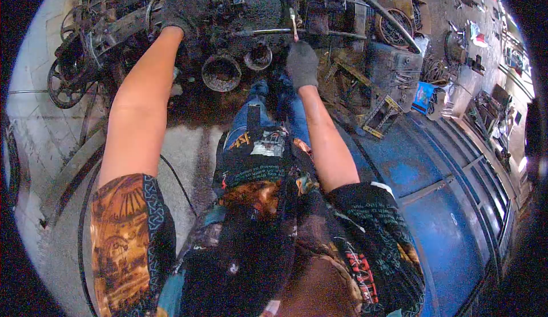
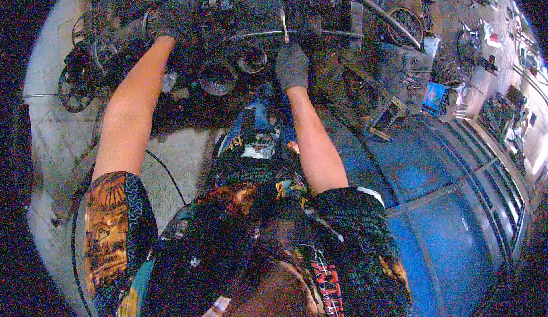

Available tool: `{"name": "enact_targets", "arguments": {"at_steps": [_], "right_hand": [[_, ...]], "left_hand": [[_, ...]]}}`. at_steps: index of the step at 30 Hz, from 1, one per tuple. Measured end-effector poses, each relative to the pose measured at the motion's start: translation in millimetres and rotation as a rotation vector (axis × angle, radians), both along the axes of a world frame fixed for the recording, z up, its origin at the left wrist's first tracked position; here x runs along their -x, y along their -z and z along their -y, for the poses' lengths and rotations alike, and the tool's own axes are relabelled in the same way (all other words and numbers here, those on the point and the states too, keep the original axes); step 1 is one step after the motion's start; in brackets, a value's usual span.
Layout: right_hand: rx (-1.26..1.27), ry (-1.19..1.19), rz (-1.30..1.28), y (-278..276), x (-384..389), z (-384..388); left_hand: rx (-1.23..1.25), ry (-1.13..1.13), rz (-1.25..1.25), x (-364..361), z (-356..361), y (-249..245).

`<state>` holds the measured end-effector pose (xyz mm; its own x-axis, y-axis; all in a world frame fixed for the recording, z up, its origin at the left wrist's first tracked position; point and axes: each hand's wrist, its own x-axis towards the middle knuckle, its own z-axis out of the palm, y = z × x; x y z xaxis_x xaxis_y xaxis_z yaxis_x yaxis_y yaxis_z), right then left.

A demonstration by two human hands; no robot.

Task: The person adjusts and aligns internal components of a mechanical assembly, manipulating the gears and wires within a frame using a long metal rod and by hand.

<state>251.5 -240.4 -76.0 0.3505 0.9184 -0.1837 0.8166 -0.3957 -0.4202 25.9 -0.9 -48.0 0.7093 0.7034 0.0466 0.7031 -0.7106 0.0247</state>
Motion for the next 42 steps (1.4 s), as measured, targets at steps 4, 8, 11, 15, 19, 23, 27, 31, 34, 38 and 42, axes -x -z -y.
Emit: {"name": "enact_targets", "arguments": {"at_steps": [4, 8, 11, 15, 19, 23, 27, 31, 34, 38, 42], "right_hand": [[-0.1, 0.08, -0.002, -21, -5, -33], [-0.084, 0.149, -0.136, -20, -6, -62], [-0.054, 0.192, -0.204, -26, -2, -46], [0.049, -0.065, 0.003, 8, 1, -8], [-0.065, 0.289, -0.356, -32, 14, -35], [0.021, 0.167, -0.214, -39, 14, -62], [0.055, 0.059, -0.131, -33, 35, -55], [-0.084, 0.133, -0.16, -26, 29, -65], [0.044, -0.039, 0.069, -31, 18, -85], [0.138, -0.332, 0.115, -43, 30, -79], [0.029, -0.191, -0.028, -55, 37, -65]], "left_hand": [[0.014, 0.033, 0.027, 3, -2, 3], [0.018, 0.068, 0.054, 6, -12, 8], [0.026, 0.083, 0.07, 7, -10, 16], [0.027, 0.034, 0.04, 8, -8, 23], [0.001, 0.039, 0.06, 7, 0, 12], [-0.042, 0.054, 0.089, -4, 2, -7], [-0.082, 0.059, 0.115, -8, 3, -20], [0.105, -0.189, 0.069, -2, -1, 1], [0.072, -0.153, 0.042, 2, -3, 8], [0.005, -0.077, -0.008, 4, -8, 12], [-0.06, -0.005, -0.056, 9, -9, 21]]}}
